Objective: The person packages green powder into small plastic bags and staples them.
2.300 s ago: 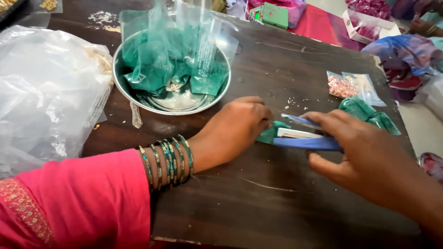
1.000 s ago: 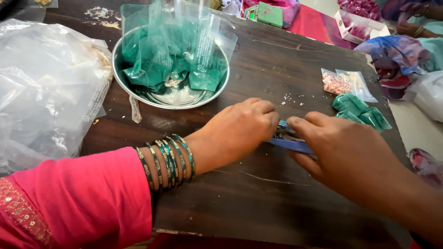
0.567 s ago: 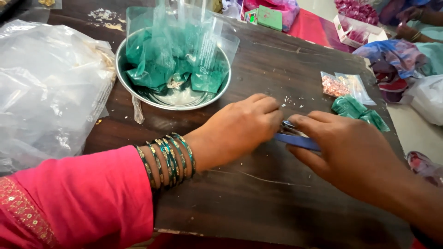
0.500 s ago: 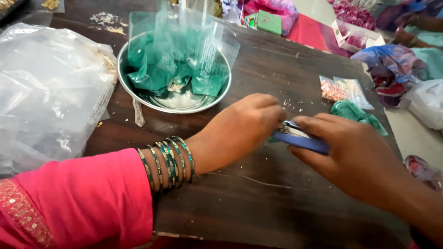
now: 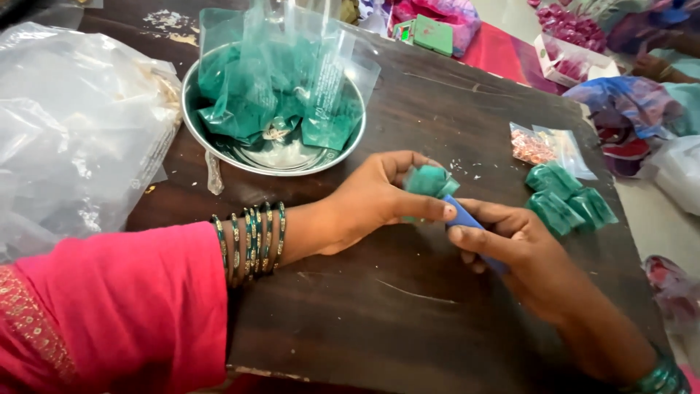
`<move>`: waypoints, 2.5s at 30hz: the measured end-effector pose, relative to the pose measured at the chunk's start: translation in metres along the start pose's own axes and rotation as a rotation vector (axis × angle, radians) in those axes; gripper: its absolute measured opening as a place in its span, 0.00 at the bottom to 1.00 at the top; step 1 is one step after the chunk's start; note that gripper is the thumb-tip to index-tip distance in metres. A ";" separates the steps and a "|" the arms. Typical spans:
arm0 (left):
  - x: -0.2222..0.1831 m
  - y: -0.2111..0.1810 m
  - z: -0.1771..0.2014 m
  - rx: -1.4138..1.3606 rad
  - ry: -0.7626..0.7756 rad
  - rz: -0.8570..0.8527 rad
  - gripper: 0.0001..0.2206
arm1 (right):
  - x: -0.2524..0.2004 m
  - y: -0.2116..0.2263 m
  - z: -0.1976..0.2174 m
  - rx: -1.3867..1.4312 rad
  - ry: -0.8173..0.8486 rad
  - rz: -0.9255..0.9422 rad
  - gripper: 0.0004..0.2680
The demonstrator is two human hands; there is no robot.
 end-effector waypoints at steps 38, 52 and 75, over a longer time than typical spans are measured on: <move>0.000 -0.003 -0.006 0.300 0.068 -0.246 0.14 | -0.004 0.006 -0.007 -0.256 -0.058 0.214 0.14; 0.000 0.010 0.001 -0.057 -0.106 -0.052 0.16 | -0.006 0.011 -0.017 -0.405 -0.142 0.364 0.19; -0.007 -0.014 0.004 -0.329 -0.139 0.048 0.19 | -0.019 0.017 -0.036 -0.952 -0.176 0.572 0.25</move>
Point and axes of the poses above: each hand's wrist, its own x-axis towards the middle knuckle, its own z-axis out of the back of the hand, y = z × x, the point moved 4 cm from there along x, towards the middle knuckle, and after that the axes turned 5 degrees about -z, right-handed, at the moved point
